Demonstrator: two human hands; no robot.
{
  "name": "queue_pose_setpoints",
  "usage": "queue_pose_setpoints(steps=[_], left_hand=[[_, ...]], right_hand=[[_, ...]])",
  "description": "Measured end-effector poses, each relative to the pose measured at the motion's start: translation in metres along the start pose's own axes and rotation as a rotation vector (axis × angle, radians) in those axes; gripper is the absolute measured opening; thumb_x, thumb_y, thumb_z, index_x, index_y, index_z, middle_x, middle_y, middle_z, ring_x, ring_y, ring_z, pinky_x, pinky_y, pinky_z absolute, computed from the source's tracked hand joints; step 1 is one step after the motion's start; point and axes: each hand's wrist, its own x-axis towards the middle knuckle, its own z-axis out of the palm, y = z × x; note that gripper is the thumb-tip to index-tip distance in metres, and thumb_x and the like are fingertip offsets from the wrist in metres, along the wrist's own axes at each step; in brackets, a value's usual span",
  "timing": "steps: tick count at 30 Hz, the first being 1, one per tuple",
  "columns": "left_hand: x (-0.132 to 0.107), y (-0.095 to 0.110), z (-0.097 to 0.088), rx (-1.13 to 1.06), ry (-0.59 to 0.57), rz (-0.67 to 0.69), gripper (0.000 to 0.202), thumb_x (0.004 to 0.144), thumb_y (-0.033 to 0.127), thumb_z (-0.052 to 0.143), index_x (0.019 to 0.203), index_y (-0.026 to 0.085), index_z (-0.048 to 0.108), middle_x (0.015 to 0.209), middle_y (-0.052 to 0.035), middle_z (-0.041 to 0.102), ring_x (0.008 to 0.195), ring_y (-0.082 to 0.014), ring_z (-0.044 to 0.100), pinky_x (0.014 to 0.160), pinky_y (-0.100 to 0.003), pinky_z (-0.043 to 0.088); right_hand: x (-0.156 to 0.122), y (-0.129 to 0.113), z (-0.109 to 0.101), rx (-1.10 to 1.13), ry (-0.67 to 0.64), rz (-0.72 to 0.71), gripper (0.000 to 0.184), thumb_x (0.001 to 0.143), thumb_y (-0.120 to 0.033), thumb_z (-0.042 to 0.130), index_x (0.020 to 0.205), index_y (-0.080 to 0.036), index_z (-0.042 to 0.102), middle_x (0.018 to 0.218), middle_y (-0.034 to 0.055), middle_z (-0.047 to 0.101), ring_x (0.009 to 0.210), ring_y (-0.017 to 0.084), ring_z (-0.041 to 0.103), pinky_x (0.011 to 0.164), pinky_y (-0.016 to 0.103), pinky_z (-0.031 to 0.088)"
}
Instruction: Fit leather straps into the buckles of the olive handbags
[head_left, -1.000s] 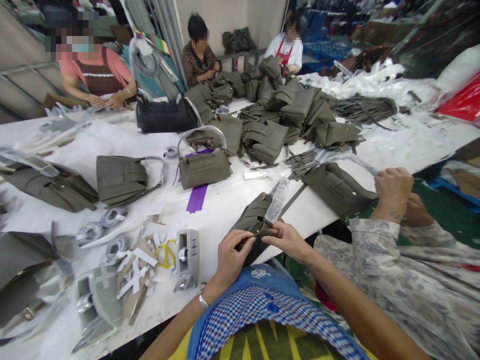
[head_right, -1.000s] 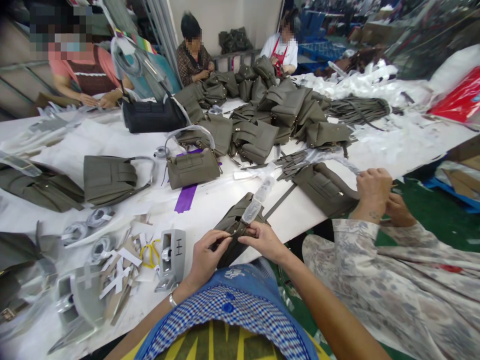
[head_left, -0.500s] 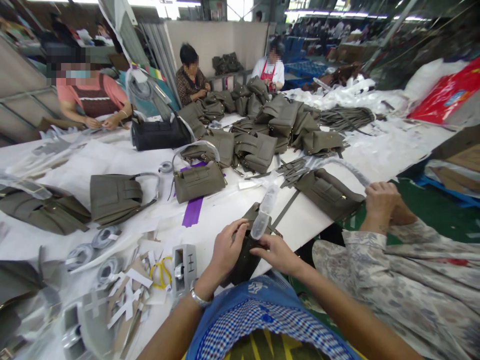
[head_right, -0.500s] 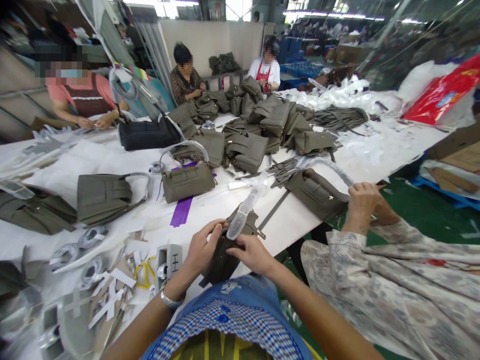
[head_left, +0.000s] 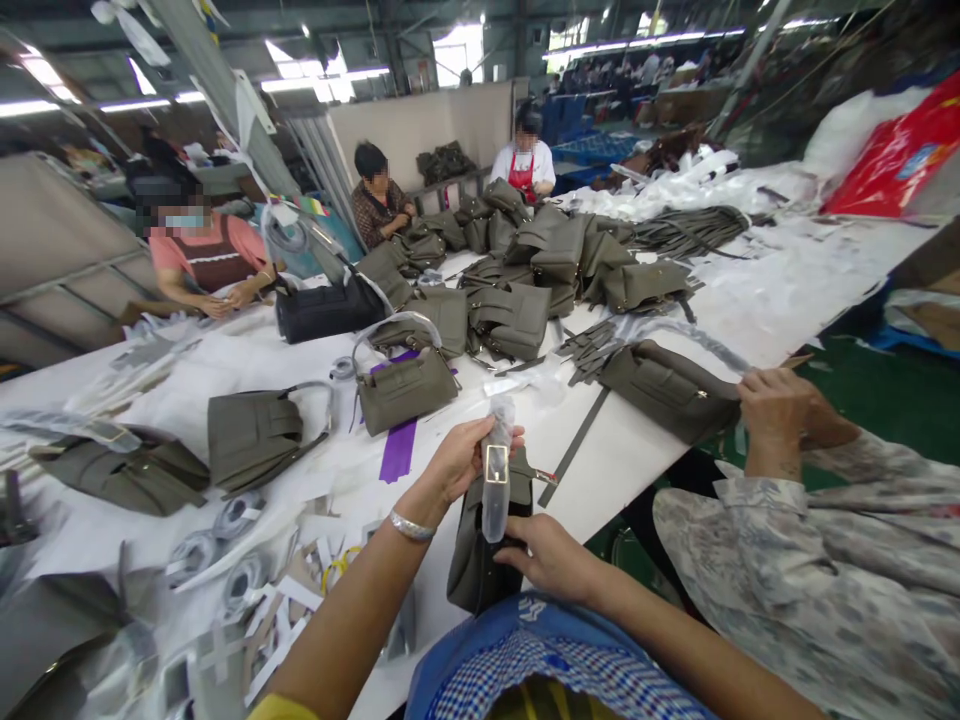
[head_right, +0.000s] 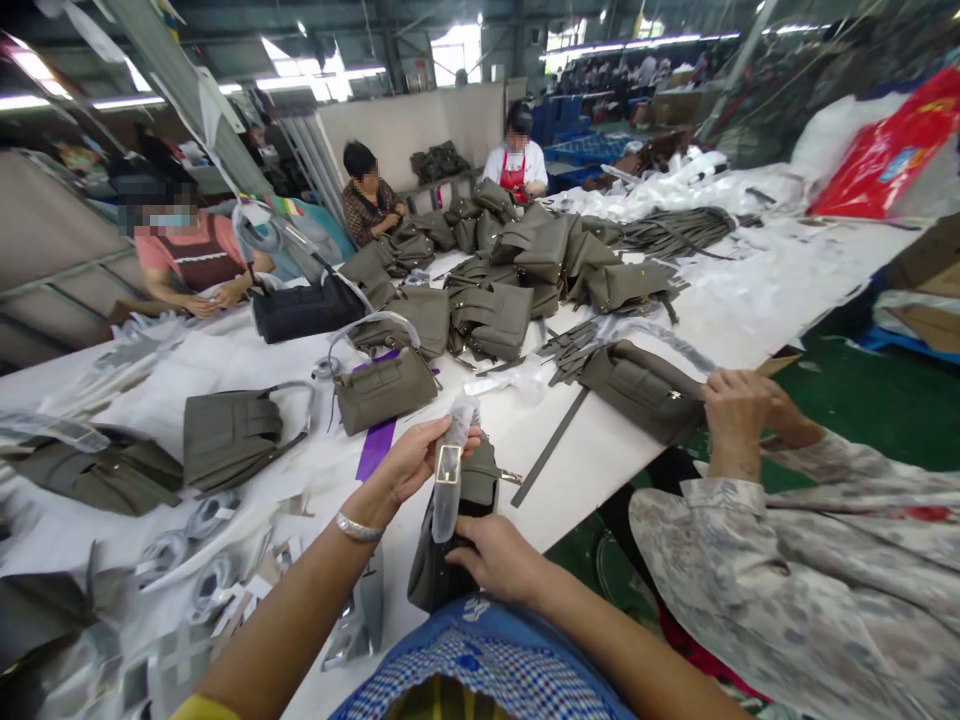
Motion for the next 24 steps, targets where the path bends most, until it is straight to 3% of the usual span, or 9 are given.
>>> queue_pose_setpoints(steps=[6, 14, 24], left_hand=[[0.005, 0.007, -0.006, -0.077, 0.069, 0.046, 0.028, 0.092, 0.025, 0.050, 0.100, 0.003, 0.066, 0.106, -0.0215, 0.070, 0.088, -0.0247, 0.071, 0.080, -0.036, 0.058], [0.024, 0.028, -0.023, -0.250, 0.145, -0.007, 0.033, 0.097, 0.022, 0.038, 0.113, 0.005, 0.061, 0.118, -0.0184, 0.065, 0.099, -0.0207, 0.067, 0.086, -0.031, 0.056], [0.049, 0.039, -0.050, -0.368, 0.239, -0.094, 0.041, 0.099, 0.021, 0.031, 0.129, -0.001, 0.048, 0.116, -0.0198, 0.065, 0.086, -0.0146, 0.069, 0.076, -0.022, 0.057]], right_hand=[[-0.004, 0.003, 0.004, -0.019, -0.024, 0.002, 0.012, 0.085, -0.021, 0.059, 0.095, -0.020, 0.064, 0.090, 0.0035, 0.070, 0.084, 0.019, 0.064, 0.074, 0.024, 0.046], [-0.010, 0.006, 0.017, -0.157, -0.179, -0.059, 0.010, 0.086, -0.025, 0.058, 0.087, -0.018, 0.065, 0.088, 0.0065, 0.070, 0.086, 0.021, 0.065, 0.076, 0.026, 0.046], [-0.004, 0.013, 0.016, -0.187, -0.258, -0.216, 0.020, 0.091, -0.027, 0.051, 0.083, -0.017, 0.067, 0.083, 0.0061, 0.069, 0.083, 0.019, 0.064, 0.076, 0.026, 0.045]])
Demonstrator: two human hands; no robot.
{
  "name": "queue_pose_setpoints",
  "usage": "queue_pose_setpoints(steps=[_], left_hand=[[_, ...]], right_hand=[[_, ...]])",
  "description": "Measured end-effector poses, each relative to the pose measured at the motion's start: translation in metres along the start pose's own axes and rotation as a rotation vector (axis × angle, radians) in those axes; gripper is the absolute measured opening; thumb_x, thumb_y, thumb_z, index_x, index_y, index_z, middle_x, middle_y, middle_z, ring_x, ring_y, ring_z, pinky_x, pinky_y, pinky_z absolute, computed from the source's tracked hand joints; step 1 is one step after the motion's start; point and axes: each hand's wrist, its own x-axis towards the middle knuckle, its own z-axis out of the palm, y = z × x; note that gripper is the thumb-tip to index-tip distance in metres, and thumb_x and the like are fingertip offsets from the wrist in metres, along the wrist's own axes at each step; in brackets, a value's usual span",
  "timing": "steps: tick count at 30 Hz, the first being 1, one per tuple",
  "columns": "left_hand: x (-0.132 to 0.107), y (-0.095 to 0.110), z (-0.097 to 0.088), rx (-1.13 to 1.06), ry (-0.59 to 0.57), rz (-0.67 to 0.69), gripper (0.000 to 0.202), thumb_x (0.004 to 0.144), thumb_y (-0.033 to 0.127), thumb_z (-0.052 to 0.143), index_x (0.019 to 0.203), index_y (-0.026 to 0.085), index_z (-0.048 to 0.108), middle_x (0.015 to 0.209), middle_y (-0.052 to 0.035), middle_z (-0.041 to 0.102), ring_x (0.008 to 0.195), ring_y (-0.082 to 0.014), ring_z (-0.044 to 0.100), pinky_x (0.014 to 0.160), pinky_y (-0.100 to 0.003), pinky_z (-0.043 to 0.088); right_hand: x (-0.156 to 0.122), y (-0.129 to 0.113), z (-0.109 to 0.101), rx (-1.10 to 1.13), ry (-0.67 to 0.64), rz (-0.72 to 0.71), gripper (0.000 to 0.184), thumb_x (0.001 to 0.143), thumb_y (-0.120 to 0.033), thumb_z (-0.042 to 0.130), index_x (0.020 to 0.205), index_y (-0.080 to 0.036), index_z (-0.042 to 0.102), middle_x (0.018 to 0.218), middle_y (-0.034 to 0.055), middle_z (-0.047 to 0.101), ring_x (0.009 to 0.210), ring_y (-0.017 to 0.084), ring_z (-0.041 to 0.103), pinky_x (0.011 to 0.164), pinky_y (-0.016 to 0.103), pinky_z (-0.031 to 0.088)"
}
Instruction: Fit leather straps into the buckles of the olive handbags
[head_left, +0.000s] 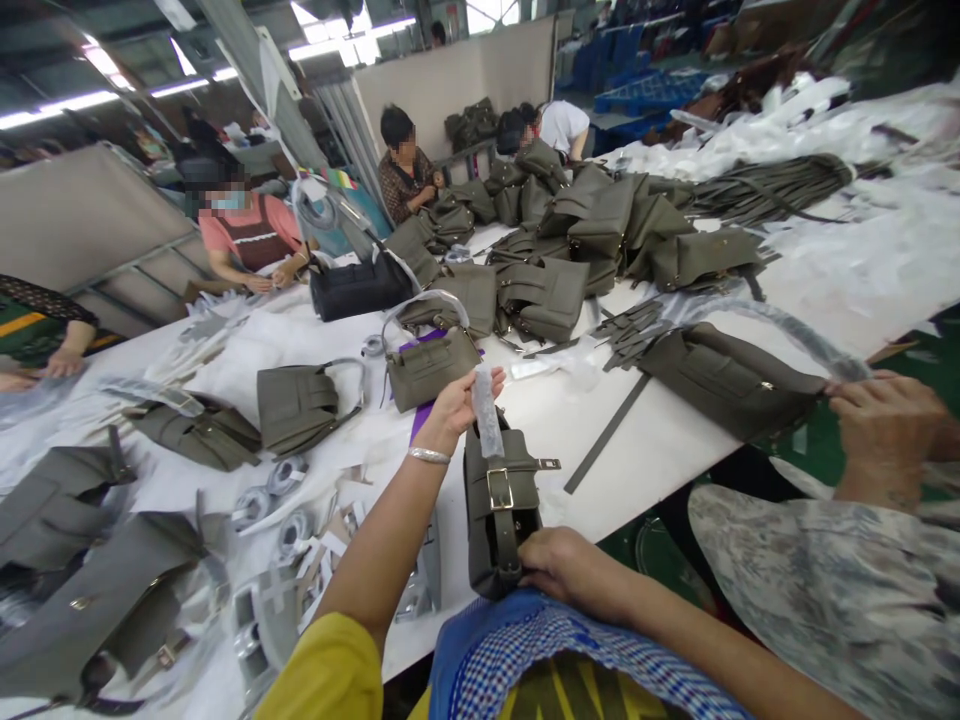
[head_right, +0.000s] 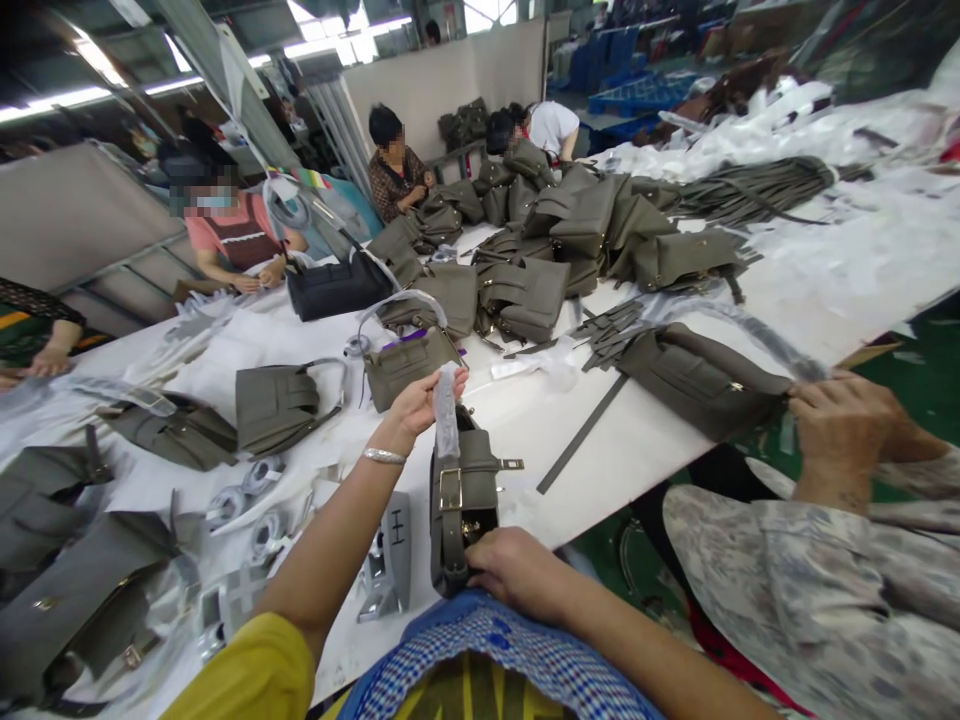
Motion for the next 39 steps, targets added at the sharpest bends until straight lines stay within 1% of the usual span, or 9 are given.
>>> queue_pose_setpoints(steps=[6, 12, 19, 23, 26, 29, 33, 36, 39], left_hand=[[0.015, 0.000, -0.013, -0.006, -0.049, 0.004, 0.041, 0.098, 0.021, 0.033, 0.132, 0.003, 0.047, 0.115, -0.0169, 0.066, 0.091, -0.0158, 0.069, 0.080, -0.024, 0.057], [0.010, 0.001, -0.009, -0.010, -0.046, 0.014, 0.039, 0.098, 0.021, 0.033, 0.130, 0.005, 0.048, 0.114, -0.0163, 0.067, 0.097, -0.0172, 0.068, 0.082, -0.026, 0.057], [-0.019, -0.017, -0.002, -0.020, -0.071, 0.015, 0.041, 0.099, 0.029, 0.033, 0.122, 0.003, 0.055, 0.116, -0.0179, 0.066, 0.102, -0.0196, 0.066, 0.086, -0.027, 0.055], [-0.043, -0.040, -0.010, 0.031, -0.136, -0.001, 0.046, 0.098, 0.039, 0.035, 0.114, 0.005, 0.060, 0.122, -0.0187, 0.063, 0.107, -0.0222, 0.064, 0.092, -0.032, 0.052], [-0.065, -0.063, -0.023, 0.197, -0.199, 0.026, 0.055, 0.095, 0.052, 0.036, 0.118, 0.009, 0.060, 0.120, -0.0185, 0.064, 0.105, -0.0225, 0.064, 0.094, -0.035, 0.050], [-0.087, -0.089, -0.038, 0.515, -0.189, 0.149, 0.051, 0.090, 0.053, 0.046, 0.123, 0.016, 0.059, 0.118, -0.0141, 0.066, 0.105, -0.0226, 0.064, 0.096, -0.038, 0.048], [-0.109, -0.115, -0.050, 0.964, -0.078, 0.461, 0.040, 0.081, 0.037, 0.065, 0.117, 0.019, 0.064, 0.120, -0.0103, 0.066, 0.111, -0.0246, 0.060, 0.101, -0.041, 0.044], [-0.119, -0.125, -0.052, 1.114, 0.030, 0.662, 0.037, 0.080, 0.031, 0.066, 0.116, 0.021, 0.065, 0.118, -0.0092, 0.065, 0.110, -0.0243, 0.059, 0.100, -0.041, 0.044], [-0.123, -0.128, -0.050, 1.116, 0.095, 0.732, 0.031, 0.084, 0.029, 0.061, 0.114, 0.020, 0.065, 0.107, -0.0082, 0.067, 0.100, -0.0220, 0.062, 0.092, -0.038, 0.049]], right_hand=[[0.003, 0.005, 0.007, 0.001, 0.009, -0.031, 0.024, 0.091, -0.027, 0.049, 0.080, -0.017, 0.068, 0.080, 0.0064, 0.069, 0.080, 0.019, 0.063, 0.075, 0.027, 0.045], [0.005, 0.001, 0.006, -0.065, 0.021, -0.037, 0.028, 0.092, -0.022, 0.043, 0.079, -0.018, 0.067, 0.077, 0.0057, 0.068, 0.074, 0.018, 0.062, 0.072, 0.027, 0.045], [0.008, 0.004, 0.008, -0.074, 0.040, -0.017, 0.025, 0.089, -0.017, 0.044, 0.082, -0.017, 0.068, 0.082, 0.0082, 0.071, 0.078, 0.019, 0.064, 0.076, 0.028, 0.047], [0.008, 0.011, 0.005, -0.052, 0.087, 0.156, 0.017, 0.086, -0.018, 0.052, 0.091, -0.017, 0.068, 0.088, 0.0089, 0.072, 0.084, 0.021, 0.066, 0.077, 0.028, 0.048], [0.006, 0.018, 0.004, 0.044, 0.155, 0.270, 0.017, 0.084, -0.020, 0.057, 0.095, -0.019, 0.069, 0.091, 0.0074, 0.072, 0.086, 0.022, 0.067, 0.078, 0.028, 0.049], [0.006, 0.020, 0.003, 0.180, 0.242, 0.294, 0.020, 0.084, -0.019, 0.057, 0.099, -0.022, 0.070, 0.097, 0.0059, 0.073, 0.091, 0.024, 0.067, 0.082, 0.032, 0.049], [0.010, 0.017, 0.007, 0.261, 0.325, 0.326, 0.026, 0.082, -0.019, 0.059, 0.105, -0.023, 0.069, 0.104, 0.0059, 0.072, 0.094, 0.026, 0.067, 0.083, 0.037, 0.051], [0.014, 0.014, 0.007, 0.260, 0.346, 0.326, 0.025, 0.084, -0.021, 0.058, 0.107, -0.022, 0.069, 0.105, 0.0064, 0.072, 0.094, 0.026, 0.067, 0.083, 0.038, 0.051], [0.016, 0.009, -0.003, 0.246, 0.321, 0.263, 0.024, 0.084, -0.022, 0.058, 0.107, -0.021, 0.068, 0.101, 0.0057, 0.072, 0.093, 0.025, 0.067, 0.083, 0.037, 0.051]])
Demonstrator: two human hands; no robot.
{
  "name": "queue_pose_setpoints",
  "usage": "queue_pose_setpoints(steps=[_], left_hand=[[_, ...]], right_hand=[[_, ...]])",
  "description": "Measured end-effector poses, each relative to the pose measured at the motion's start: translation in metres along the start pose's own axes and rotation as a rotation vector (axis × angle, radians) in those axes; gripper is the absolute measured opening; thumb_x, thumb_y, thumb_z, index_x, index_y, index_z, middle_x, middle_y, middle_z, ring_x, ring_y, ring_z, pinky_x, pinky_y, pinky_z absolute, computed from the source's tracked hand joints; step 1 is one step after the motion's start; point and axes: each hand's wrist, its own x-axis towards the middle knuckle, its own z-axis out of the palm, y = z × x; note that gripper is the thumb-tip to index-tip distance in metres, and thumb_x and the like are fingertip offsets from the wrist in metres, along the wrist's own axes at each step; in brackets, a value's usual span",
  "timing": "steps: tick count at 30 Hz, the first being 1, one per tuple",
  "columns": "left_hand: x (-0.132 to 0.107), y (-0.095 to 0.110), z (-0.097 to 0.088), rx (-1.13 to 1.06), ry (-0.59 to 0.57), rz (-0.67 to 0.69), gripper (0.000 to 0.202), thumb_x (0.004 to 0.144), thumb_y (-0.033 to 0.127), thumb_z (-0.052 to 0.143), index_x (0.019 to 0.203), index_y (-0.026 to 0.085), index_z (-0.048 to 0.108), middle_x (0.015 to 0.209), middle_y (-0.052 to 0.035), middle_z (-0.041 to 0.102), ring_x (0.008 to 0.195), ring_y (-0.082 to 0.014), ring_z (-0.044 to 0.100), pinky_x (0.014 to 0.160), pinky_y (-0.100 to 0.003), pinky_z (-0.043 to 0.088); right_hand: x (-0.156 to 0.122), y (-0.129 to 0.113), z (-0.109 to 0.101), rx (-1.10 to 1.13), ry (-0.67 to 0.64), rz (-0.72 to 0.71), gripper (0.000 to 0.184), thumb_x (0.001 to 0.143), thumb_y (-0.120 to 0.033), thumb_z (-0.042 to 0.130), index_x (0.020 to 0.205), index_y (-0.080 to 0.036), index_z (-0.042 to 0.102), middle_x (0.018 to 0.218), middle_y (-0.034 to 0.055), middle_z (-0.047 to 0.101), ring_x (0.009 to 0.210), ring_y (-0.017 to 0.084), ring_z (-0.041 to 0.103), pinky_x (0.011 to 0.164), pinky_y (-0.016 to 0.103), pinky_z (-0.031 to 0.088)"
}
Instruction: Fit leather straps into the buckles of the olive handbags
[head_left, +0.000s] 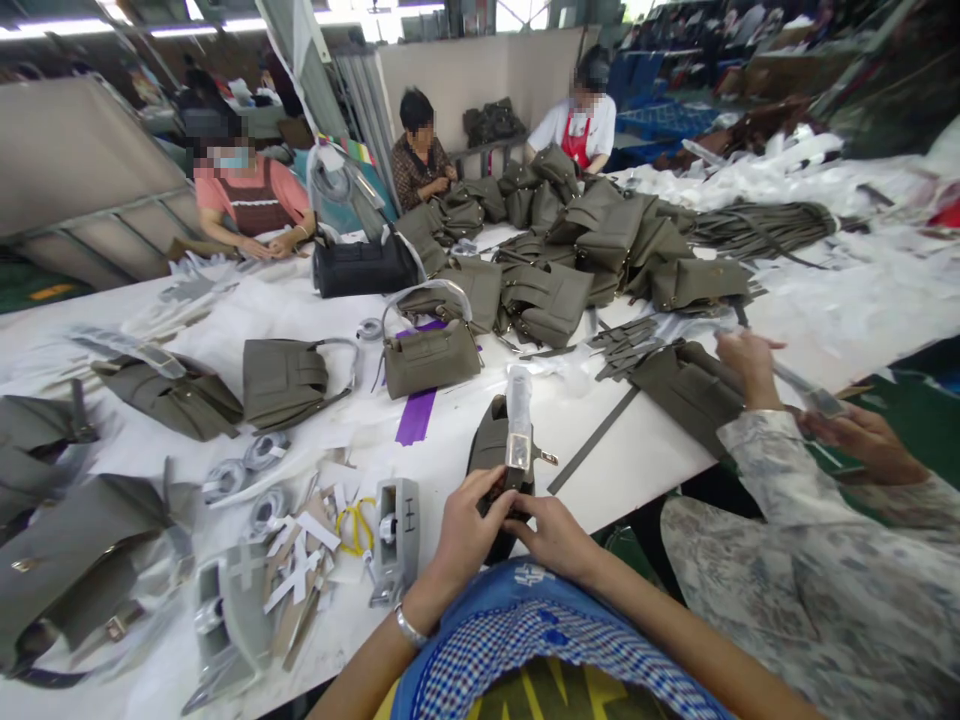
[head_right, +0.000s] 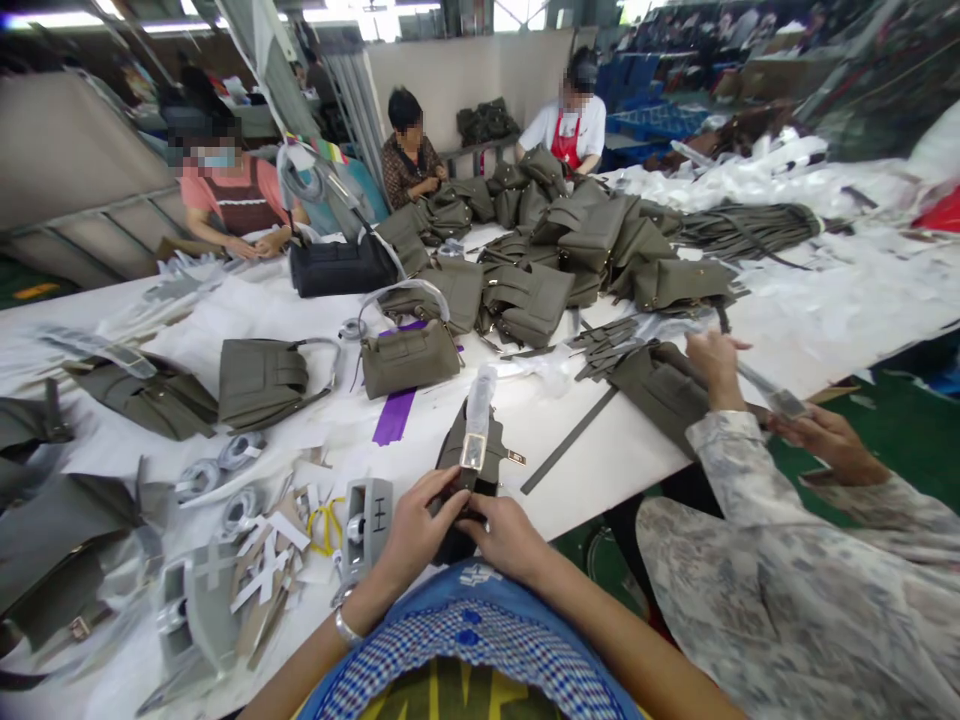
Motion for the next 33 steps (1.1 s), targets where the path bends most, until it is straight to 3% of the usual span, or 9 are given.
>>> queue_pose_setpoints(steps=[4, 8, 12, 17, 20, 23, 27, 30, 33], left_hand=[[-0.004, -0.003, 0.001, -0.142, 0.019, -0.074, 0.033, 0.086, 0.029, 0.059, 0.117, 0.020, 0.062, 0.107, -0.0082, 0.067, 0.098, -0.0208, 0.064, 0.090, -0.036, 0.051], [-0.010, -0.007, 0.004, -0.309, -0.045, -0.127, 0.035, 0.087, 0.026, 0.057, 0.121, 0.020, 0.054, 0.104, -0.0072, 0.069, 0.094, -0.0191, 0.065, 0.087, -0.033, 0.052], [-0.014, -0.011, 0.005, -0.292, -0.115, -0.097, 0.033, 0.086, 0.023, 0.056, 0.119, 0.019, 0.057, 0.107, -0.0073, 0.067, 0.095, -0.0188, 0.063, 0.087, -0.032, 0.050], [-0.017, -0.018, 0.005, -0.202, -0.266, -0.109, 0.037, 0.083, 0.021, 0.059, 0.119, 0.019, 0.060, 0.104, -0.0054, 0.067, 0.092, -0.0189, 0.061, 0.085, -0.032, 0.048], [-0.018, -0.015, 0.006, -0.231, -0.286, -0.136, 0.037, 0.084, 0.022, 0.058, 0.121, 0.019, 0.057, 0.098, -0.0044, 0.066, 0.088, -0.0172, 0.060, 0.080, -0.030, 0.048], [-0.020, -0.012, 0.009, -0.245, -0.232, -0.181, 0.040, 0.082, 0.024, 0.061, 0.121, 0.018, 0.052, 0.092, -0.0031, 0.065, 0.083, -0.0152, 0.060, 0.076, -0.027, 0.048], [-0.025, -0.020, 0.019, -0.063, -0.105, -0.216, 0.036, 0.073, 0.024, 0.070, 0.105, 0.018, 0.056, 0.089, -0.0016, 0.063, 0.078, -0.0141, 0.058, 0.070, -0.025, 0.049], [-0.029, -0.026, 0.026, 0.111, 0.002, -0.212, 0.028, 0.074, 0.020, 0.067, 0.100, 0.018, 0.057, 0.088, -0.0018, 0.064, 0.079, -0.0152, 0.060, 0.072, -0.027, 0.051], [-0.031, -0.022, 0.025, 0.226, 0.059, -0.158, 0.026, 0.076, 0.015, 0.062, 0.101, 0.019, 0.059, 0.099, -0.0051, 0.064, 0.089, -0.0177, 0.062, 0.080, -0.030, 0.052]], right_hand=[[-0.002, -0.020, -0.021, -0.021, 0.124, -0.038, 0.025, 0.084, -0.022, 0.059, 0.108, -0.021, 0.063, 0.099, 0.0044, 0.070, 0.088, 0.021, 0.065, 0.082, 0.033, 0.052], [-0.003, -0.038, -0.038, -0.263, 0.314, -0.136, 0.033, 0.085, -0.023, 0.059, 0.117, -0.022, 0.056, 0.112, 0.0074, 0.063, 0.097, 0.021, 0.062, 0.088, 0.034, 0.050], [0.012, -0.040, -0.058, -0.601, 0.051, -0.271, 0.046, 0.083, -0.028, 0.065, 0.127, -0.029, 0.053, 0.133, 0.0071, 0.053, 0.117, 0.025, 0.053, 0.097, 0.037, 0.046], [0.044, -0.031, -0.089, -0.789, -0.363, -0.390, 0.037, 0.075, -0.038, 0.073, 0.110, -0.028, 0.064, 0.133, 0.0034, 0.054, 0.112, 0.024, 0.057, 0.084, 0.031, 0.050], [0.065, -0.019, -0.105, -0.828, -0.524, -0.423, 0.023, 0.077, -0.036, 0.072, 0.097, -0.028, 0.068, 0.117, 0.0003, 0.065, 0.102, 0.021, 0.062, 0.076, 0.026, 0.049], [0.084, 0.001, -0.119, -0.891, -0.528, -0.355, 0.016, 0.080, -0.034, 0.068, 0.095, -0.027, 0.069, 0.099, 0.0003, 0.071, 0.093, 0.020, 0.065, 0.070, 0.025, 0.046], [0.093, 0.019, -0.128, -0.974, -0.433, -0.314, 0.013, 0.084, -0.025, 0.064, 0.096, -0.024, 0.070, 0.098, 0.0041, 0.071, 0.093, 0.024, 0.064, 0.072, 0.030, 0.046], [0.084, 0.013, -0.119, -0.911, -0.346, -0.465, 0.032, 0.082, -0.020, 0.064, 0.114, -0.023, 0.064, 0.120, 0.0082, 0.064, 0.111, 0.028, 0.055, 0.089, 0.040, 0.043], [0.073, 0.005, -0.100, -0.739, -0.419, -0.667, 0.051, 0.081, -0.029, 0.068, 0.129, -0.022, 0.053, 0.128, 0.0098, 0.059, 0.124, 0.028, 0.046, 0.106, 0.048, 0.028]])
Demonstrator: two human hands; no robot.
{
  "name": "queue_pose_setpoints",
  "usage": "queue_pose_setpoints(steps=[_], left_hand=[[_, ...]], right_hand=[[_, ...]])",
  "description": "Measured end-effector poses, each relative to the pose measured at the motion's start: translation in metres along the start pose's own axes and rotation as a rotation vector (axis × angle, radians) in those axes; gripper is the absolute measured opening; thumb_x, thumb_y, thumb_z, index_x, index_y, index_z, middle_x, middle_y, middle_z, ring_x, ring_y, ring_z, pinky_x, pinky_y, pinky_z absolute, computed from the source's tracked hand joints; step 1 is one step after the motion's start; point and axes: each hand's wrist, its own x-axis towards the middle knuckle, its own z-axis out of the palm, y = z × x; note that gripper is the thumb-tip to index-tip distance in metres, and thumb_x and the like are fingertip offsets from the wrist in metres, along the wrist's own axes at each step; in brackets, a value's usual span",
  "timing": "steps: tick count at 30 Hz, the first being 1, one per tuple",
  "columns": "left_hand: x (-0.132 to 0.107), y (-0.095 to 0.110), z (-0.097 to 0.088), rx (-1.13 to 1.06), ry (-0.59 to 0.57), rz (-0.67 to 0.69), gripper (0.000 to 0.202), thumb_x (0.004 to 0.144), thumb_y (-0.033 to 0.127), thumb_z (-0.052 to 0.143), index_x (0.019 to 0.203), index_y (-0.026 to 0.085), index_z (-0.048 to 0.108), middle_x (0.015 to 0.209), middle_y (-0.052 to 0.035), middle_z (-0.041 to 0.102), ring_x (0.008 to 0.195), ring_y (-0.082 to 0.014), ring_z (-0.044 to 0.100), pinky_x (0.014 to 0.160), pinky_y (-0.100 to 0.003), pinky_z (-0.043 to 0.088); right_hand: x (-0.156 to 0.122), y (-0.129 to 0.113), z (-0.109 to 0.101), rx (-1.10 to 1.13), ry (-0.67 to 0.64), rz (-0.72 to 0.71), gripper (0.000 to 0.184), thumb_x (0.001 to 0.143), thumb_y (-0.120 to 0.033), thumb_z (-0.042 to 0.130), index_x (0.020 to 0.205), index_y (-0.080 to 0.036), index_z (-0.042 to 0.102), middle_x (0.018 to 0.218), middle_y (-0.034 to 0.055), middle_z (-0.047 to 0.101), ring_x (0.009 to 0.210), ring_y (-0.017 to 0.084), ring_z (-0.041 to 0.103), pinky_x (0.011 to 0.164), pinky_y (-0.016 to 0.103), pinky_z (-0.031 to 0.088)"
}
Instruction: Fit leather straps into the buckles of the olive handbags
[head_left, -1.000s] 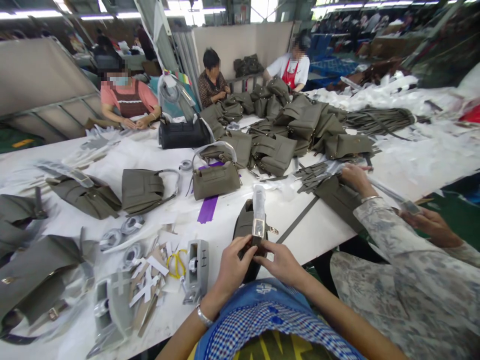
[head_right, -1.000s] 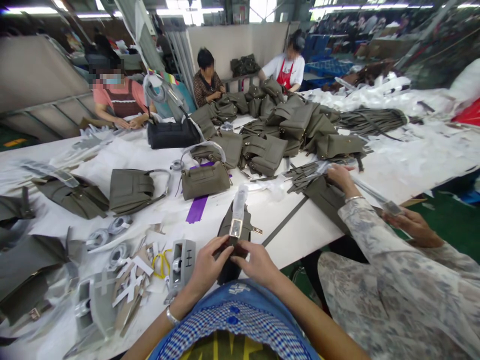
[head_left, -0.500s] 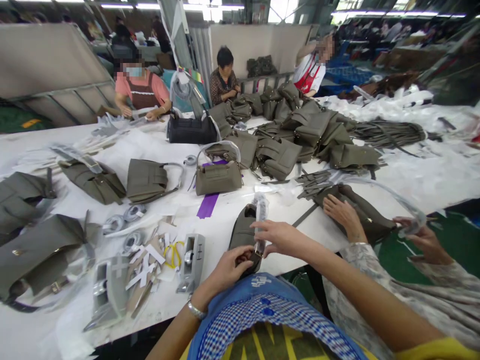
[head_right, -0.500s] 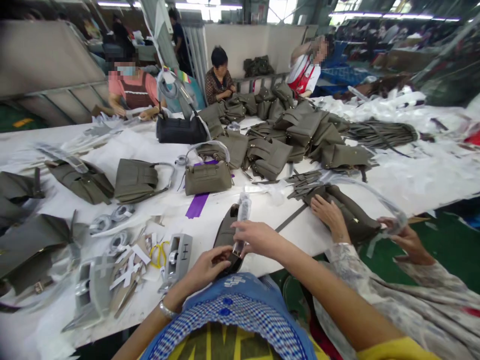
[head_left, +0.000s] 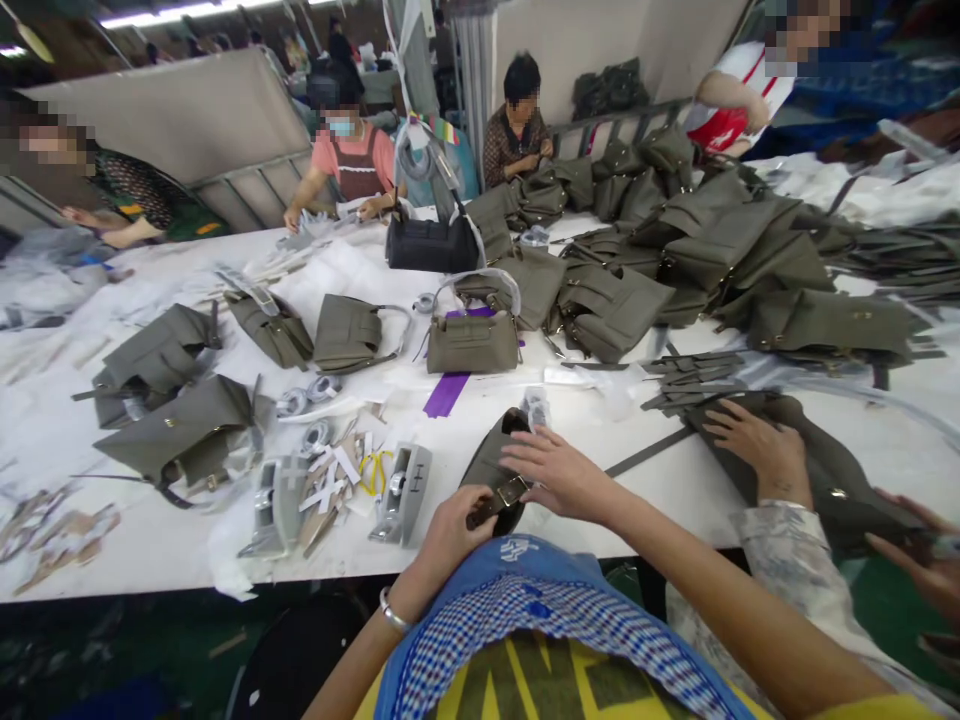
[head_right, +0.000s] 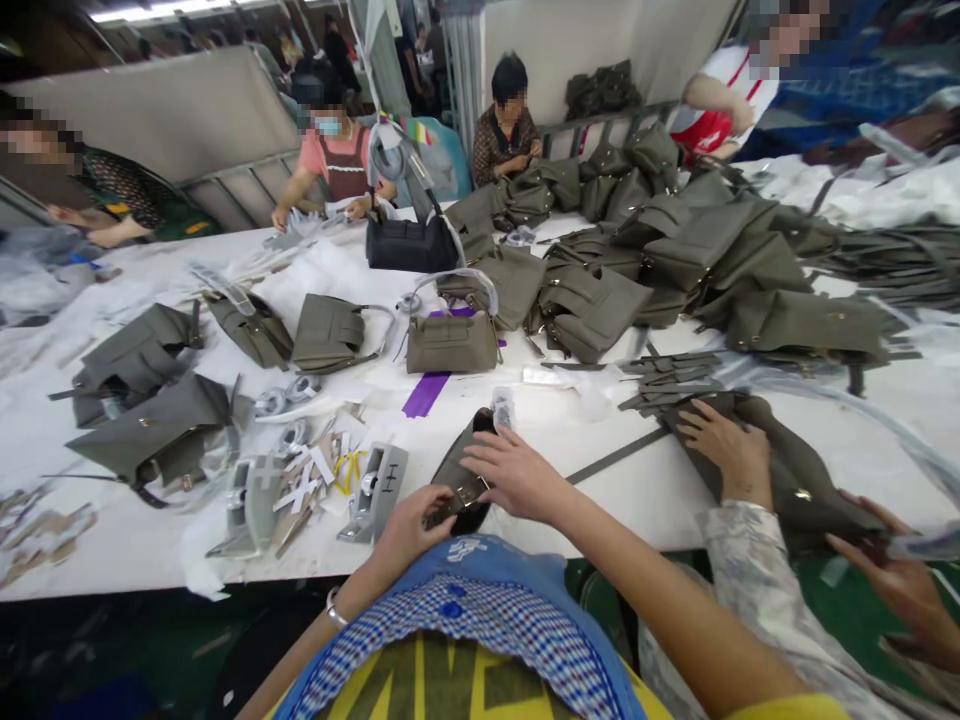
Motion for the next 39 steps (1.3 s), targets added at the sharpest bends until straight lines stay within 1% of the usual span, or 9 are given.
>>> queue_pose_setpoints(steps=[4, 9, 14, 18, 22, 25, 31, 36, 39], left_hand=[[-0.006, 0.007, -0.014, 0.156, 0.041, 0.053, 0.024, 0.080, 0.015, 0.060, 0.103, 0.020, 0.060, 0.102, -0.0067, 0.064, 0.095, -0.0200, 0.060, 0.084, -0.034, 0.051], [-0.014, 0.004, -0.033, 0.287, 0.057, 0.082, 0.024, 0.082, 0.016, 0.058, 0.106, 0.020, 0.059, 0.105, -0.0075, 0.064, 0.099, -0.0215, 0.059, 0.088, -0.036, 0.048], [-0.010, 0.011, -0.060, 0.251, -0.076, 0.047, 0.030, 0.073, 0.011, 0.060, 0.101, 0.020, 0.058, 0.089, -0.0019, 0.061, 0.082, -0.0169, 0.058, 0.074, -0.028, 0.047], [0.000, 0.015, -0.081, 0.153, -0.235, 0.018, 0.043, 0.072, 0.015, 0.060, 0.113, 0.023, 0.054, 0.071, 0.0048, 0.055, 0.062, -0.0124, 0.052, 0.058, -0.022, 0.040], [0.009, 0.008, -0.094, 0.249, -0.344, 0.033, 0.051, 0.071, 0.019, 0.062, 0.120, 0.026, 0.052, 0.077, 0.0034, 0.062, 0.068, -0.0152, 0.058, 0.062, -0.024, 0.041], [0.012, -0.001, -0.100, 0.342, -0.296, 0.064, 0.041, 0.067, 0.018, 0.063, 0.108, 0.025, 0.061, 0.081, 0.0010, 0.065, 0.075, -0.0181, 0.060, 0.069, -0.027, 0.043], [0.014, -0.001, -0.105, -0.032, -0.317, 0.051, 0.027, 0.073, 0.014, 0.056, 0.099, 0.018, 0.061, 0.077, 0.0008, 0.064, 0.068, -0.0141, 0.060, 0.065, -0.023, 0.047], [0.018, 0.014, -0.108, 0.282, -0.142, 0.206, 0.038, 0.071, 0.007, 0.056, 0.104, 0.023, 0.064, 0.097, -0.0022, 0.069, 0.088, -0.0194, 0.064, 0.080, -0.029, 0.049], [0.023, 0.015, -0.116, 0.423, -0.048, 0.245, 0.038, 0.077, 0.011, 0.055, 0.113, 0.024, 0.062, 0.103, -0.0047, 0.069, 0.091, -0.0204, 0.064, 0.079, -0.029, 0.049]], right_hand=[[0.011, -0.013, 0.017, 0.094, -0.106, -0.024, 0.034, 0.088, -0.040, 0.059, 0.114, -0.020, 0.063, 0.093, 0.0068, 0.069, 0.092, 0.022, 0.062, 0.094, 0.040, 0.039], [0.018, -0.020, 0.027, 0.147, -0.060, 0.041, 0.038, 0.091, -0.050, 0.048, 0.117, -0.024, 0.061, 0.093, 0.0062, 0.066, 0.088, 0.021, 0.061, 0.071, 0.030, 0.041], [0.024, -0.037, 0.034, 0.177, 0.010, 0.120, 0.039, 0.090, -0.052, 0.049, 0.118, -0.027, 0.061, 0.091, 0.0048, 0.063, 0.087, 0.020, 0.058, 0.072, 0.030, 0.039], [0.025, -0.052, 0.038, 0.154, 0.037, 0.186, 0.038, 0.089, -0.050, 0.052, 0.119, -0.028, 0.061, 0.090, 0.0049, 0.063, 0.085, 0.020, 0.057, 0.071, 0.030, 0.038], [0.020, -0.064, 0.043, 0.123, 0.069, 0.283, 0.037, 0.090, -0.047, 0.052, 0.120, -0.026, 0.060, 0.092, 0.0056, 0.063, 0.086, 0.020, 0.057, 0.070, 0.030, 0.040], [0.017, -0.070, 0.047, 0.132, 0.115, 0.350, 0.036, 0.091, -0.046, 0.051, 0.118, -0.024, 0.060, 0.095, 0.0060, 0.063, 0.088, 0.021, 0.058, 0.072, 0.031, 0.042], [0.022, -0.076, 0.045, 0.164, 0.159, 0.347, 0.037, 0.092, -0.046, 0.050, 0.118, -0.022, 0.061, 0.094, 0.0067, 0.064, 0.088, 0.020, 0.059, 0.075, 0.031, 0.044], [0.026, -0.077, 0.040, 0.183, 0.188, 0.351, 0.039, 0.092, -0.048, 0.048, 0.118, -0.022, 0.062, 0.091, 0.0072, 0.065, 0.087, 0.020, 0.060, 0.075, 0.031, 0.046], [0.026, -0.082, 0.033, 0.173, 0.245, 0.383, 0.039, 0.092, -0.047, 0.048, 0.117, -0.021, 0.062, 0.092, 0.0078, 0.065, 0.088, 0.021, 0.061, 0.075, 0.031, 0.046]])
